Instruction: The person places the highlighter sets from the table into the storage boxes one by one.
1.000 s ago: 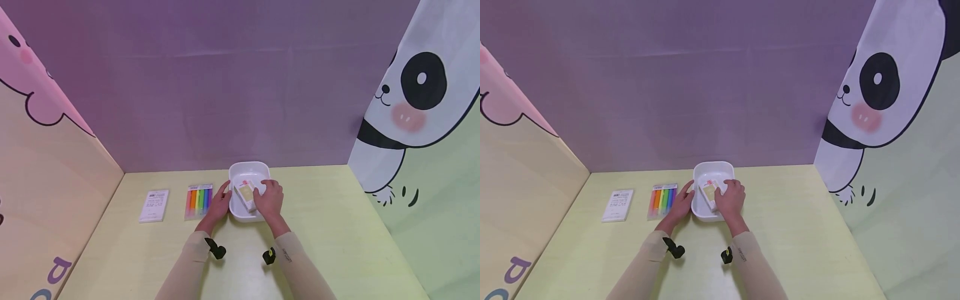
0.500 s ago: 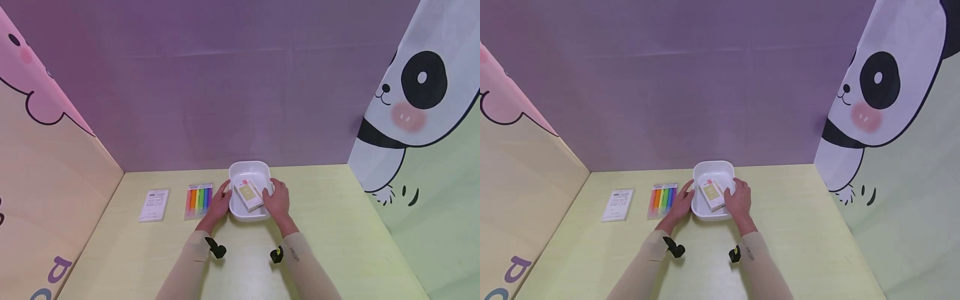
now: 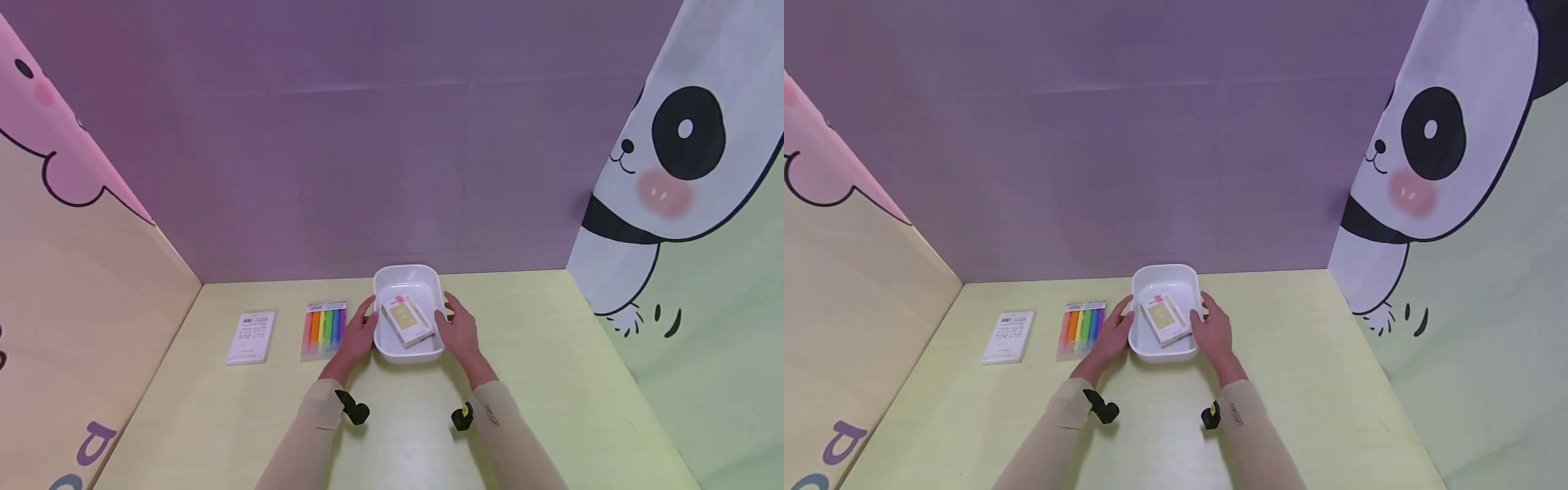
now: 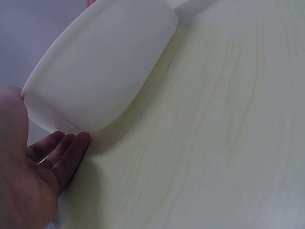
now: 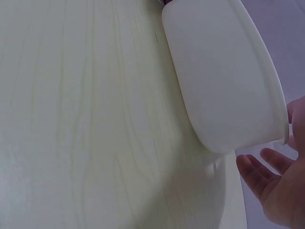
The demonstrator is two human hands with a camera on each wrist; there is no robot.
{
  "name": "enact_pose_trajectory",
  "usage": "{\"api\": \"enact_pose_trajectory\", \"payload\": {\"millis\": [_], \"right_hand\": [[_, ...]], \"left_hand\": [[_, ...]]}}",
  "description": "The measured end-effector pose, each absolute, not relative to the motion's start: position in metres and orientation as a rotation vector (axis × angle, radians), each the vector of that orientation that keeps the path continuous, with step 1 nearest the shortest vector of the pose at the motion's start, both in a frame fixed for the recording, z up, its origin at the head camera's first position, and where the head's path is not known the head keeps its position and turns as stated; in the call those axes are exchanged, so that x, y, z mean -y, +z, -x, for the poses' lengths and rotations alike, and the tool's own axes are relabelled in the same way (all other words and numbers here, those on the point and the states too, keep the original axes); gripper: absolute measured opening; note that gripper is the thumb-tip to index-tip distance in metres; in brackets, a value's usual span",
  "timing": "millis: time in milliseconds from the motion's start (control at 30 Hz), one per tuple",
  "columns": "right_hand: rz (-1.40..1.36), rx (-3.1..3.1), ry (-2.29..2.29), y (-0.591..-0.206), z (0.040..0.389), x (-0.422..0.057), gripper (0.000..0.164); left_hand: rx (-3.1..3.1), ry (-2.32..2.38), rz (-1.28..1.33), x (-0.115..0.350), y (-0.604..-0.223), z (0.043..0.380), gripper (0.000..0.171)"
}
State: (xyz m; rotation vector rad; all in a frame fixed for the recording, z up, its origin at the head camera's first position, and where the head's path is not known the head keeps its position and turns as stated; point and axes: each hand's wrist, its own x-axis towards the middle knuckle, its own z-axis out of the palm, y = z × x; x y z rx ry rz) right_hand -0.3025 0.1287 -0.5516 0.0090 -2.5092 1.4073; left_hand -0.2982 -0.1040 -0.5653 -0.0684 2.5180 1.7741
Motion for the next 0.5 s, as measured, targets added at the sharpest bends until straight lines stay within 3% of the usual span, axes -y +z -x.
{"api": "enact_pose_trajectory", "payload": {"millis": [500], "right_hand": [[-0.004,2.465,1.68,-0.5609,0.3029,-0.1372,0.048]], "left_hand": [[-2.567,1.754,0.028,0.1048,-0.5686,0.2995,0.048]]}}
